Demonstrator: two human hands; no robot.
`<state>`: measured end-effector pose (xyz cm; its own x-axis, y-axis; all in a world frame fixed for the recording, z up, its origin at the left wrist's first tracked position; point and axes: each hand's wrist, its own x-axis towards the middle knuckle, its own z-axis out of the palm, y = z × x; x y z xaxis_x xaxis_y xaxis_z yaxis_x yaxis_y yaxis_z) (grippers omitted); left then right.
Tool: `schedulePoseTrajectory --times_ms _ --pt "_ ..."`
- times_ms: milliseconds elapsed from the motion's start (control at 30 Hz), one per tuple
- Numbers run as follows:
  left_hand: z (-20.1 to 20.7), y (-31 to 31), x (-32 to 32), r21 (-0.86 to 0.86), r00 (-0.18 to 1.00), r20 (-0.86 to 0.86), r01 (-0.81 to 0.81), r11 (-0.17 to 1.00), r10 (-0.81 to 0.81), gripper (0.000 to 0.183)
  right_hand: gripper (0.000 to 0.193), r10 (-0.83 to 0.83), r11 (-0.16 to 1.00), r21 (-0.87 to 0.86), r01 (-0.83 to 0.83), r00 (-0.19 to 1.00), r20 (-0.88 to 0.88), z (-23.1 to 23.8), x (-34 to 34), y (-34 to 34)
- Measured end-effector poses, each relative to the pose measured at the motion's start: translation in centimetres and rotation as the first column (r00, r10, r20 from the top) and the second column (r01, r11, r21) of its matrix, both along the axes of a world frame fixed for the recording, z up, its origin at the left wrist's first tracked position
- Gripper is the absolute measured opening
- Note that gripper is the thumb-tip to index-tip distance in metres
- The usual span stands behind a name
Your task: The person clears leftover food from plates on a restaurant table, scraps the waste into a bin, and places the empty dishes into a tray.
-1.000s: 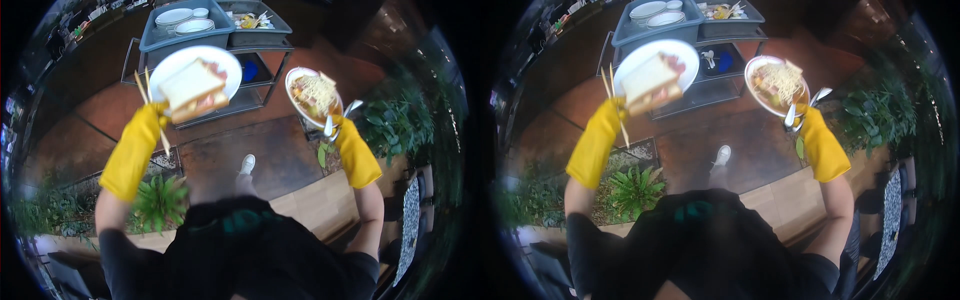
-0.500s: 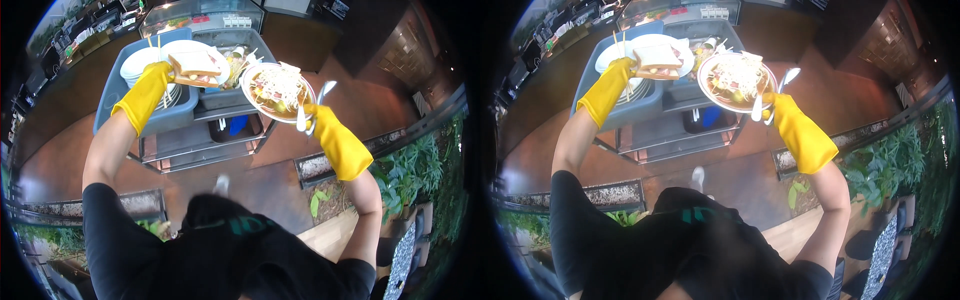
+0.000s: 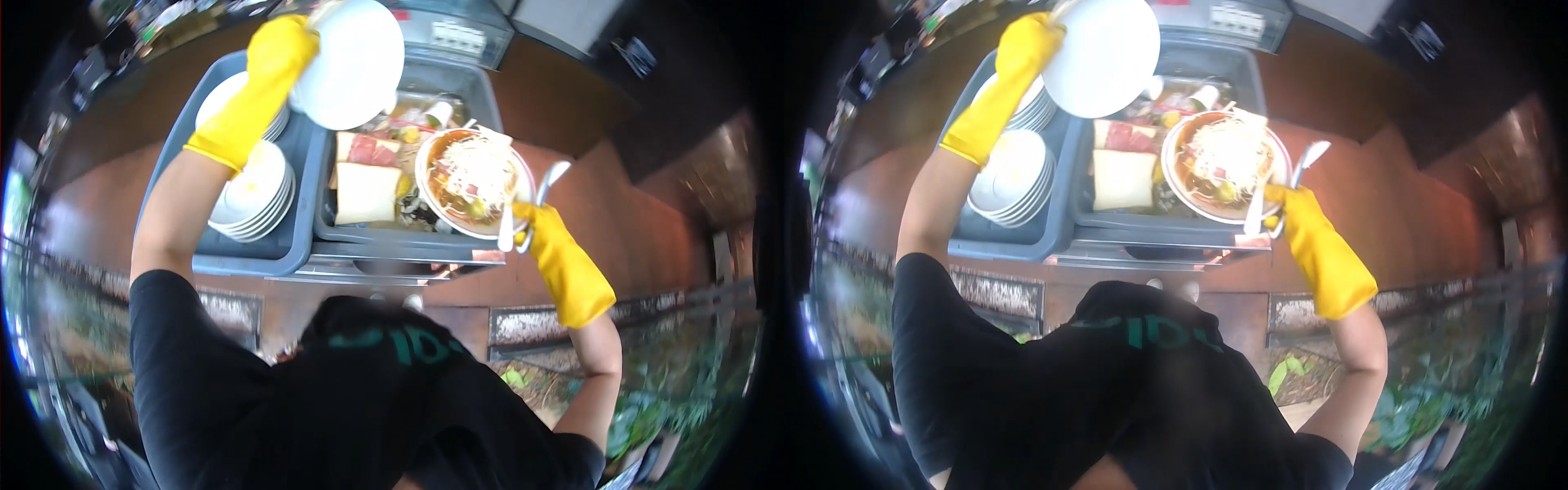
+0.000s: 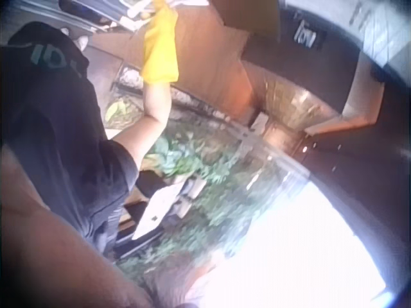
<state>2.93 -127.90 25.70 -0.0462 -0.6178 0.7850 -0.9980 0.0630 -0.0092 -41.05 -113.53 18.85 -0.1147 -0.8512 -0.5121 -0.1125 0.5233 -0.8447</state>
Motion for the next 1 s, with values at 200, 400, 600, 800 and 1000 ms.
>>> schedulePoseTrajectory --times_ms 200,400,600,800,1000 --pt "-4.6 1.4 13.8 0.628 0.533 -0.619 -0.105 0.771 0.577 0.030 0.041 0.027 1.000 -0.007 -0.026 0.988 0.151 -3.6 -2.4 -2.8" --pt "-12.1 4.4 21.7 0.746 0.564 -0.544 -0.013 0.666 0.621 0.025 0.032 0.170 0.982 0.085 -0.168 0.985 -0.018 -2.3 -2.3 -3.9" --pt "-11.0 5.6 25.8 0.672 0.791 -0.500 0.097 0.735 0.353 0.022 0.034 0.121 0.990 0.078 -0.121 0.993 0.006 0.4 -1.6 -3.6" --pt "-2.7 12.2 5.9 0.377 0.256 -0.925 0.533 0.757 0.281 0.051 0.035 0.051 0.986 0.149 -0.069 0.991 0.123 0.7 0.2 -3.3" --pt "-3.3 17.5 -12.0 0.468 0.215 -0.839 0.753 0.463 0.499 0.074 0.038 0.100 0.992 0.059 -0.115 0.971 0.215 2.7 3.2 -2.6"
